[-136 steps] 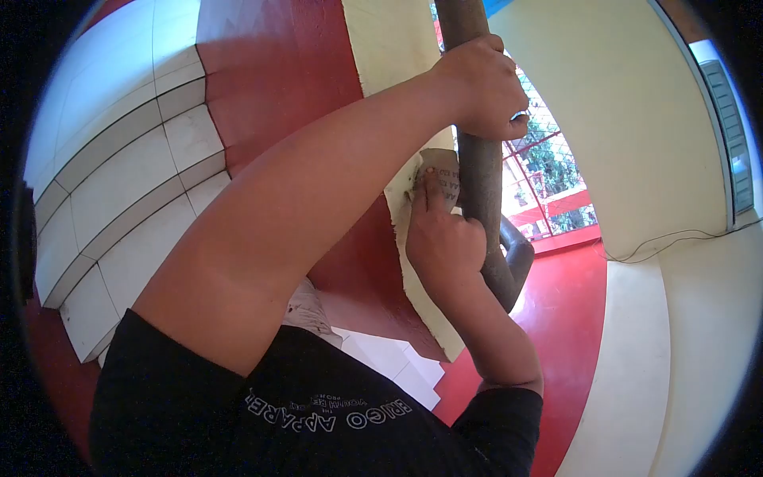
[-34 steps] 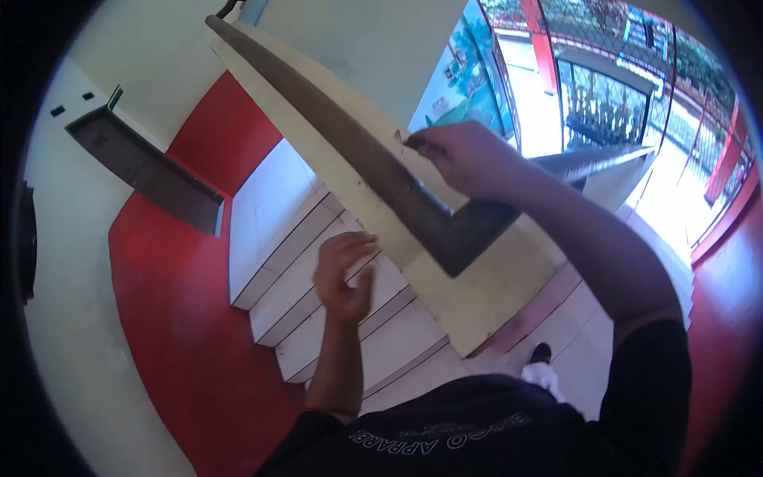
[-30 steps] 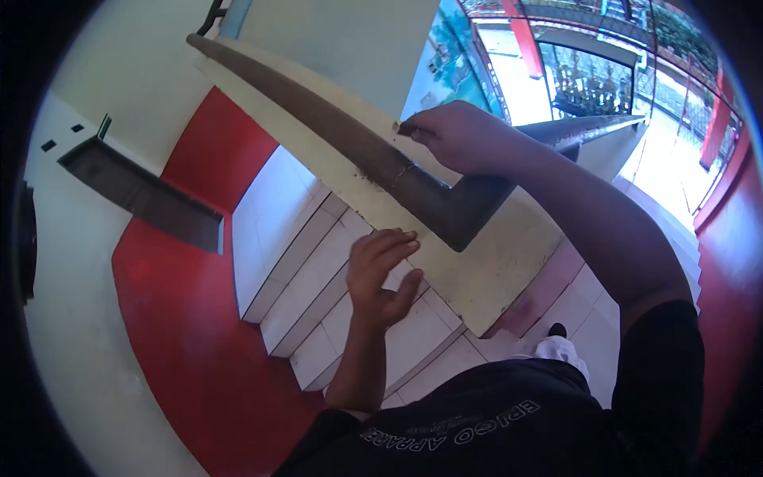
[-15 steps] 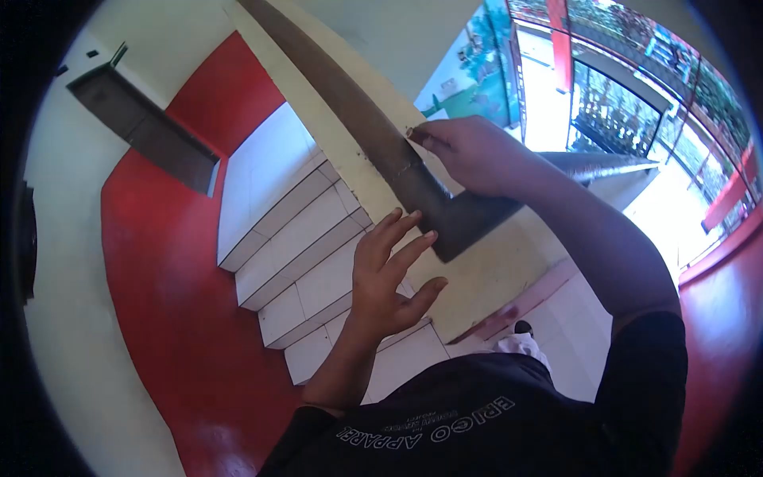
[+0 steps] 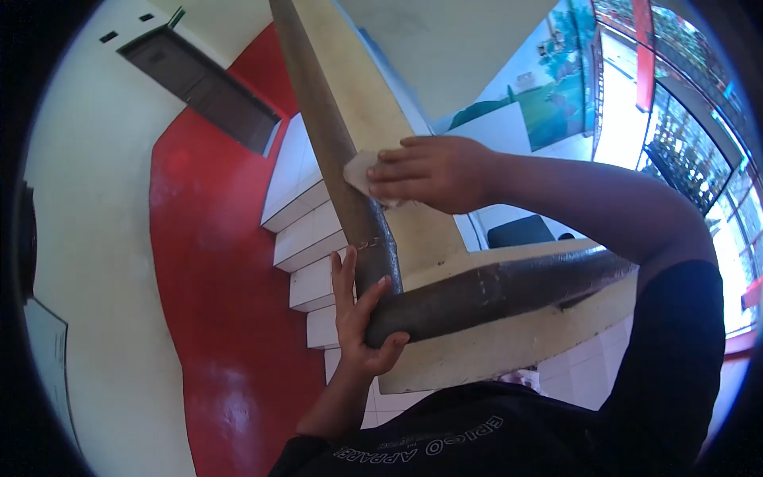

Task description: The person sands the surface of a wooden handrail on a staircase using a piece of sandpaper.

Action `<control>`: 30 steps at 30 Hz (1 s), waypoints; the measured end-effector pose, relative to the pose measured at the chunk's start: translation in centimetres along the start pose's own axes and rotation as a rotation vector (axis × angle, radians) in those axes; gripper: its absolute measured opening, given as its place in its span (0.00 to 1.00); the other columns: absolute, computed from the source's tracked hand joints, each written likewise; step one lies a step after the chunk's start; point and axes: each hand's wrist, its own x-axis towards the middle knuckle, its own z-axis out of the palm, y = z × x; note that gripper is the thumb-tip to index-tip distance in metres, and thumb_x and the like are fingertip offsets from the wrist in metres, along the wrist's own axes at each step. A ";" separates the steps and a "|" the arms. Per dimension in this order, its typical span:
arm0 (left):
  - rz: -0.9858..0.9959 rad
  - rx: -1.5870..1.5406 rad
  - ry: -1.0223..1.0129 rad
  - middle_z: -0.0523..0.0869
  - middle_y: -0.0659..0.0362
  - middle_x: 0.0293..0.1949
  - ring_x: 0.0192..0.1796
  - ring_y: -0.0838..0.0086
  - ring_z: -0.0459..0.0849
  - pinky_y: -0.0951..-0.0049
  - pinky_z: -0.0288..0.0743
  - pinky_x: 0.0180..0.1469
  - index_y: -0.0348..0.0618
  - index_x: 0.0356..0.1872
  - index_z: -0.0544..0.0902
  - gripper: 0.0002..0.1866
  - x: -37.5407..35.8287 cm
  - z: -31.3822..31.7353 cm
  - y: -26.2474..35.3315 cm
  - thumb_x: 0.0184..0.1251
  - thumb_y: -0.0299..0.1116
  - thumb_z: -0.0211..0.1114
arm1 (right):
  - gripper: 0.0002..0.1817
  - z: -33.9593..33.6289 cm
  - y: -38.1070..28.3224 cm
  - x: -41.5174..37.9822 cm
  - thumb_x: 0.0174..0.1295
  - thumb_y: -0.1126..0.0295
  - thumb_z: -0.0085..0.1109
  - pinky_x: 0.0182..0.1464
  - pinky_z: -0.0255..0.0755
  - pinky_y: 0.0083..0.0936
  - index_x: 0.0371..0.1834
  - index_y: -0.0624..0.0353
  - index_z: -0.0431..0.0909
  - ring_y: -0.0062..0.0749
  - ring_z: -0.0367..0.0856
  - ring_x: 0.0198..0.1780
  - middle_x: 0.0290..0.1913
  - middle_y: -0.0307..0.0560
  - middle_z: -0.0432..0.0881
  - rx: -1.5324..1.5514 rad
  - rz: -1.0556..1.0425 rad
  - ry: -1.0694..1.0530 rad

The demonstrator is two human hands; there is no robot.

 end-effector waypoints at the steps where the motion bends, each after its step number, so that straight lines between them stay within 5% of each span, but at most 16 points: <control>1: -0.014 0.004 0.000 0.57 0.35 0.80 0.82 0.32 0.45 0.26 0.35 0.75 0.52 0.63 0.83 0.35 0.1 -0.1 0.1 0.59 0.60 0.73 | 0.24 0.7 0.8 -0.1 0.66 0.72 0.58 0.72 0.73 0.43 0.67 0.49 0.78 0.45 0.76 0.71 0.71 0.42 0.78 0.017 -0.077 0.015; 6: -0.027 -0.045 0.034 0.61 0.35 0.78 0.81 0.29 0.48 0.27 0.37 0.75 0.50 0.62 0.84 0.35 -0.1 0.2 -0.1 0.60 0.62 0.71 | 0.27 4.3 1.8 1.6 0.61 0.76 0.64 0.75 0.69 0.42 0.66 0.55 0.77 0.46 0.74 0.73 0.72 0.47 0.76 0.288 0.083 0.177; 10: -0.027 -0.079 0.064 0.64 0.33 0.76 0.80 0.28 0.50 0.29 0.39 0.76 0.47 0.59 0.84 0.35 0.0 0.5 -0.1 0.60 0.63 0.71 | 0.24 6.4 1.5 2.1 0.60 0.75 0.67 0.71 0.75 0.40 0.62 0.55 0.80 0.43 0.77 0.71 0.70 0.48 0.78 0.309 -0.052 0.368; 21: -0.017 -0.176 0.104 0.67 0.28 0.73 0.80 0.26 0.50 0.31 0.41 0.76 0.45 0.54 0.86 0.33 -0.1 0.7 -0.4 0.60 0.62 0.71 | 0.21 6.9 2.5 2.9 0.67 0.81 0.57 0.71 0.74 0.41 0.64 0.65 0.79 0.50 0.78 0.69 0.71 0.59 0.76 0.371 0.133 0.381; 25: -0.024 -0.218 0.136 0.67 0.28 0.73 0.80 0.26 0.50 0.30 0.42 0.76 0.44 0.53 0.86 0.31 0.1 1.3 -0.3 0.61 0.61 0.71 | 0.18 7.3 3.8 7.0 0.74 0.68 0.56 0.64 0.80 0.37 0.64 0.57 0.80 0.48 0.83 0.61 0.66 0.51 0.81 0.540 0.451 0.546; 28: -0.035 -0.199 0.120 0.67 0.29 0.73 0.80 0.26 0.51 0.30 0.43 0.76 0.43 0.53 0.86 0.31 -0.1 1.1 -0.1 0.61 0.59 0.71 | 0.18 7.2 2.0 4.0 0.74 0.68 0.55 0.59 0.81 0.36 0.65 0.57 0.79 0.50 0.86 0.57 0.59 0.52 0.86 0.523 0.338 0.515; 30: -0.012 -0.210 0.127 0.68 0.29 0.73 0.79 0.26 0.51 0.30 0.42 0.76 0.43 0.53 0.86 0.30 0.1 1.2 -0.4 0.61 0.59 0.71 | 0.17 7.5 2.5 4.9 0.74 0.67 0.54 0.55 0.81 0.39 0.64 0.55 0.80 0.53 0.86 0.53 0.54 0.55 0.86 0.620 0.472 0.507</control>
